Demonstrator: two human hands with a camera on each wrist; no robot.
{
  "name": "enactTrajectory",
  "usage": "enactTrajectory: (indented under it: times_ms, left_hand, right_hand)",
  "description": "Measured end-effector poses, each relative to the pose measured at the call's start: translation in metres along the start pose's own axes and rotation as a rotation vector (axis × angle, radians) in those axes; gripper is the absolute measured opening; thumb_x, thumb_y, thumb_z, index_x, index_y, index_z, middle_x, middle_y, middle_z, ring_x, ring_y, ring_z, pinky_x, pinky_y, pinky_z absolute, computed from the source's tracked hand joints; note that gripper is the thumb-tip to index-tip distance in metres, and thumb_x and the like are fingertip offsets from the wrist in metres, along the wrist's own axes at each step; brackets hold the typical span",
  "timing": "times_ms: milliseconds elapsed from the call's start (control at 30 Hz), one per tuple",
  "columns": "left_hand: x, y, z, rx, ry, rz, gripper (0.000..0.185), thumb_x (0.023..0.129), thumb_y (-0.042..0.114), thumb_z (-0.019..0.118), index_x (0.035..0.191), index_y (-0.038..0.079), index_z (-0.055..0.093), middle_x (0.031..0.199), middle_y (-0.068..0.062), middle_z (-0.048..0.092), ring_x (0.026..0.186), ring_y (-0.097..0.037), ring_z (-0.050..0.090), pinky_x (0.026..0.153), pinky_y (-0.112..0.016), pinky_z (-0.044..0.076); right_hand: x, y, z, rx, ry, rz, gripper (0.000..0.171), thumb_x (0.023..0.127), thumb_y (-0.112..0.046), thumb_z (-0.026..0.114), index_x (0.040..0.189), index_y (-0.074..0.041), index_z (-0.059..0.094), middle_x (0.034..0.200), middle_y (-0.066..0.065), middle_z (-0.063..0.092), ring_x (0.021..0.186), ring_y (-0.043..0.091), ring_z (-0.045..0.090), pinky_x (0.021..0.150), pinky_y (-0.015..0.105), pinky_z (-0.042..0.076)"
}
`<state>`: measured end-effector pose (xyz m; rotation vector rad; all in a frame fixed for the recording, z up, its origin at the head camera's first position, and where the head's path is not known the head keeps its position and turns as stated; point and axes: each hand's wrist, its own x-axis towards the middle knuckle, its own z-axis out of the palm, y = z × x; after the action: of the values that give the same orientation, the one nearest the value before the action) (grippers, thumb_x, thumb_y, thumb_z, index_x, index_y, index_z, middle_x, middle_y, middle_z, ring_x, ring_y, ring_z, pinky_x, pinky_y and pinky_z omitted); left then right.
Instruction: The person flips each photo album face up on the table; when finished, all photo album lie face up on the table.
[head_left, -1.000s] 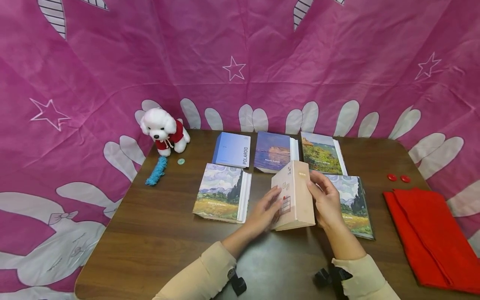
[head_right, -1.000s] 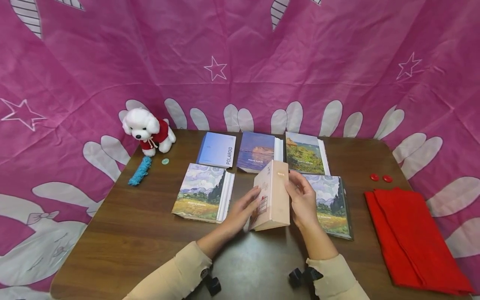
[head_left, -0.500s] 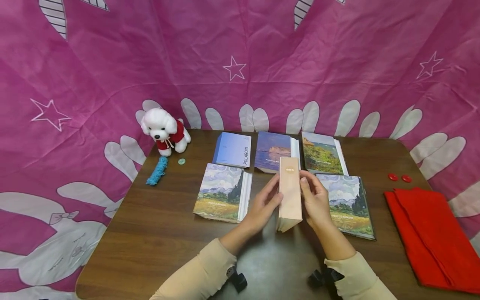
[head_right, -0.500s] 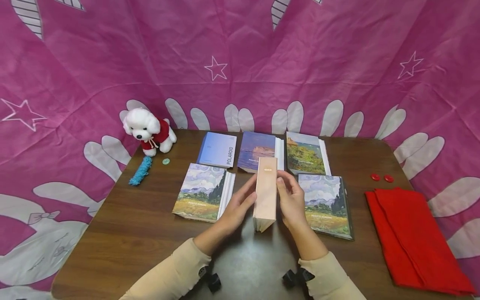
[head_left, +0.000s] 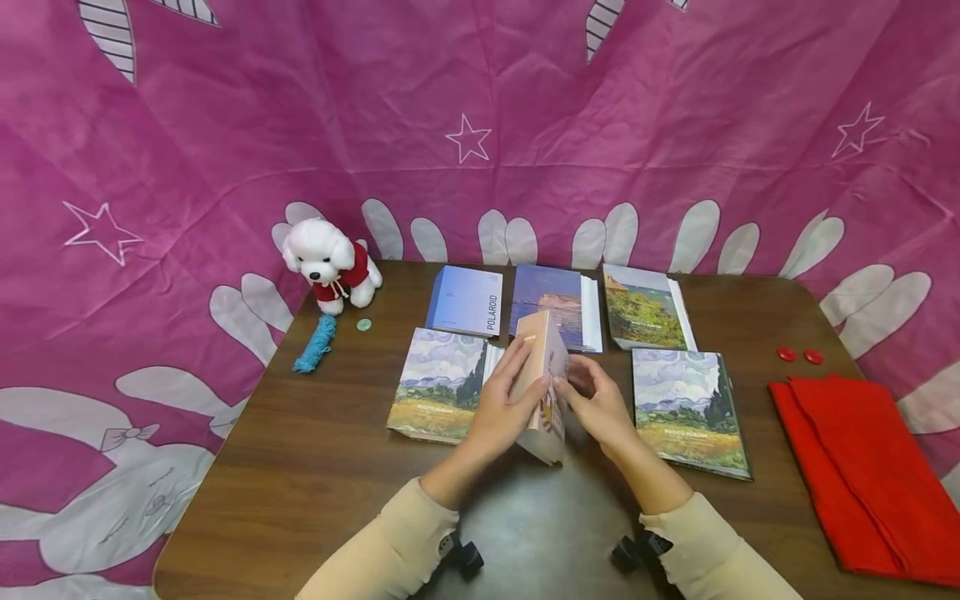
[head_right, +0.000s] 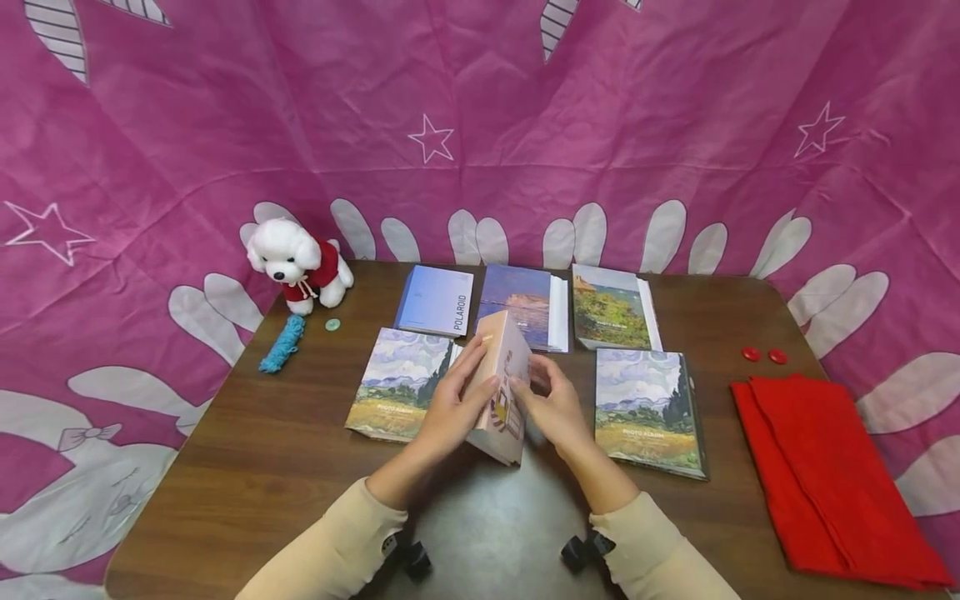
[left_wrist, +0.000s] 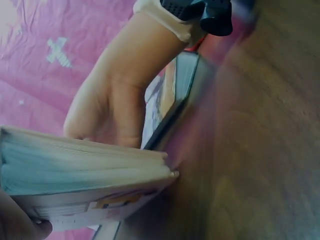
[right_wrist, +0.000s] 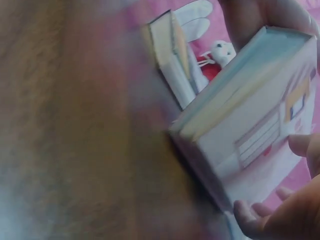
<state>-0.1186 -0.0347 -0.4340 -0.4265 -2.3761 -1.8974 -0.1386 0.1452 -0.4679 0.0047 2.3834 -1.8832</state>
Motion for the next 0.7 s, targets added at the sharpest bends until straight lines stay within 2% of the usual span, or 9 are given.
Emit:
enactTrajectory:
  times_ms: [167, 333, 433, 567, 700]
  left_hand:
    - [-0.002, -0.013, 0.002, -0.029, -0.016, -0.080, 0.065, 0.099, 0.029, 0.064, 0.157, 0.014, 0.039, 0.167, -0.002, 0.025, 0.151, -0.026, 0.024, 0.121, -0.048, 0.024]
    - [-0.005, -0.029, 0.009, -0.067, -0.035, -0.156, 0.071, 0.098, 0.029, 0.065, 0.160, 0.022, 0.032, 0.167, -0.001, 0.022, 0.151, -0.028, 0.024, 0.121, -0.050, 0.023]
    - [-0.005, -0.036, 0.014, -0.081, -0.041, -0.194, 0.074, 0.098, 0.028, 0.064, 0.162, 0.018, 0.027, 0.167, -0.006, 0.023, 0.150, -0.030, 0.028, 0.121, -0.050, 0.024]
    - [-0.004, -0.041, 0.020, -0.122, -0.047, -0.254, 0.077, 0.099, 0.028, 0.063, 0.161, 0.007, 0.022, 0.163, -0.016, 0.031, 0.146, -0.033, 0.034, 0.121, -0.049, 0.025]
    - [-0.002, -0.045, 0.021, -0.167, -0.060, -0.296, 0.079, 0.100, 0.028, 0.062, 0.160, 0.000, 0.020, 0.162, -0.019, 0.031, 0.148, -0.033, 0.031, 0.122, -0.048, 0.021]
  right_hand:
    - [0.000, 0.007, -0.002, 0.002, 0.028, 0.083, 0.065, 0.100, -0.026, 0.067, 0.153, -0.004, 0.035, 0.156, 0.023, 0.038, 0.144, 0.039, 0.037, 0.111, 0.054, 0.040]
    - [-0.003, 0.008, -0.008, 0.032, 0.082, 0.129, 0.080, 0.100, -0.021, 0.065, 0.160, -0.001, 0.015, 0.163, 0.026, 0.024, 0.150, 0.038, 0.025, 0.120, 0.050, 0.027]
    - [-0.005, 0.009, -0.011, 0.034, 0.092, 0.130, 0.084, 0.101, -0.022, 0.065, 0.160, 0.000, 0.011, 0.164, 0.024, 0.020, 0.152, 0.036, 0.020, 0.122, 0.048, 0.022]
    - [-0.006, 0.012, -0.016, 0.030, 0.105, 0.113, 0.084, 0.101, -0.025, 0.064, 0.160, 0.001, 0.011, 0.165, 0.023, 0.017, 0.153, 0.035, 0.016, 0.123, 0.047, 0.018]
    - [-0.008, 0.014, -0.019, 0.039, 0.103, 0.115, 0.085, 0.102, -0.027, 0.063, 0.161, 0.000, 0.009, 0.166, 0.023, 0.014, 0.154, 0.035, 0.014, 0.124, 0.046, 0.015]
